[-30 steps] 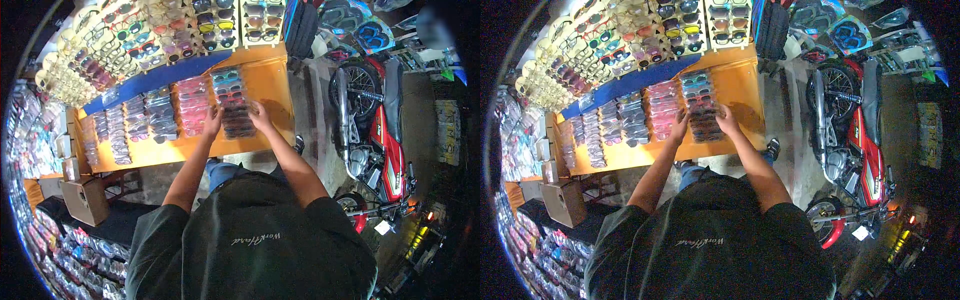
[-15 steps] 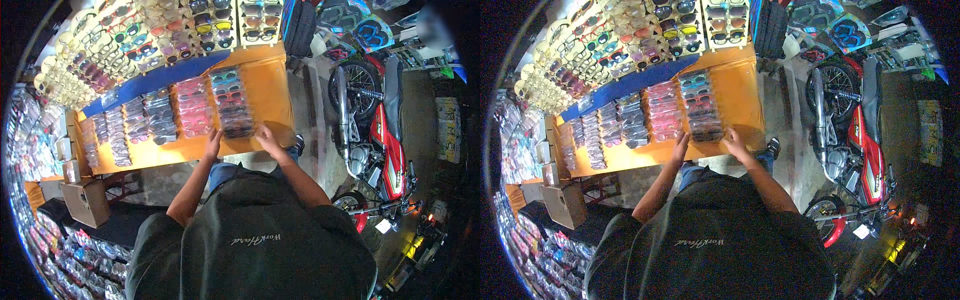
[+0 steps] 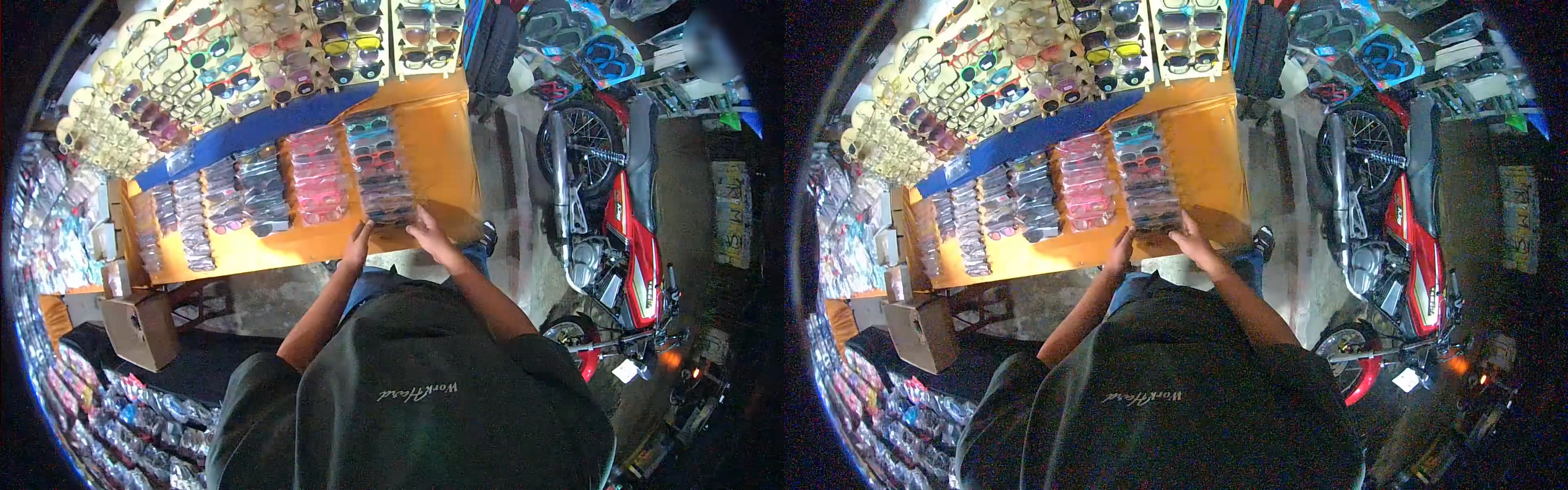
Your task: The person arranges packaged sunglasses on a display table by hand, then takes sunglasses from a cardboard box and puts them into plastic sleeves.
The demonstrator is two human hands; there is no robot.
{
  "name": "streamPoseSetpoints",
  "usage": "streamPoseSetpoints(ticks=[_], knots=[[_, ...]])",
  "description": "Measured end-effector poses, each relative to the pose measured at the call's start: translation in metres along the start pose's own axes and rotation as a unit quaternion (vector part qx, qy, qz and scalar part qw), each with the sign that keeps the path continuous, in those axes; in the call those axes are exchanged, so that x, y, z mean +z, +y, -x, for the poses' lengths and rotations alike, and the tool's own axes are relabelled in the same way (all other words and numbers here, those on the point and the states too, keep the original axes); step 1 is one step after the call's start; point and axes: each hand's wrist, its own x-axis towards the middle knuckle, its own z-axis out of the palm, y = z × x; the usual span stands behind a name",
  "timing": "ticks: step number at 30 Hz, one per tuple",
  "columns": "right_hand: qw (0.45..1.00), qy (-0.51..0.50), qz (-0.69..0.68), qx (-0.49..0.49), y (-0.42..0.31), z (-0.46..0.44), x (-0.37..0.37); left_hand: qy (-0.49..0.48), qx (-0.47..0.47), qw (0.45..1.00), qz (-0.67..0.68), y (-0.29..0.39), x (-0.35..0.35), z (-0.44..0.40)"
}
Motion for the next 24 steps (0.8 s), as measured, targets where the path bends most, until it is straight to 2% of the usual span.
streamPoseSetpoints(ticks=[5, 11, 13, 17, 20, 22, 23, 24], knots=[[0.999, -0.021, -0.031, 0.002, -0.017, 0.005, 0.001, 0.016, 0.017, 1.000, 0.020, 0.001, 0.002, 0.006], [0.999, -0.024, -0.027, -0.025, -0.007, -0.001, -0.001, 0.026, -0.026, 0.999, 0.007, 0.020, 0.005, 0.019], [0.999, -0.011, -0.013, -0.030, -0.007, -0.002, 0.000, -0.011, -0.004, 1.000, -0.024, 0.021, 0.002, 0.019], [0.999, -0.016, -0.024, -0.019, -0.016, 0.004, -0.001, 0.008, 0.005, 1.000, -0.027, 0.020, 0.003, 0.019], [0.998, -0.019, 0.027, -0.061, 0.007, -0.006, -0.006, 0.002, -0.004, 1.000, 0.005, 0.038, 0.009, 0.032], [0.999, 0.019, 0.033, -0.024, 0.018, -0.007, -0.008, -0.034, 0.073, 0.997, -0.009, 0.031, 0.004, 0.029], [0.999, 0.019, 0.034, -0.024, 0.023, -0.009, -0.010, -0.034, 0.073, 0.997, -0.008, 0.023, 0.001, 0.026], [0.998, 0.038, 0.054, -0.026, 0.035, -0.014, -0.014, 0.009, 0.082, 0.996, -0.040, -0.001, -0.006, 0.015]])
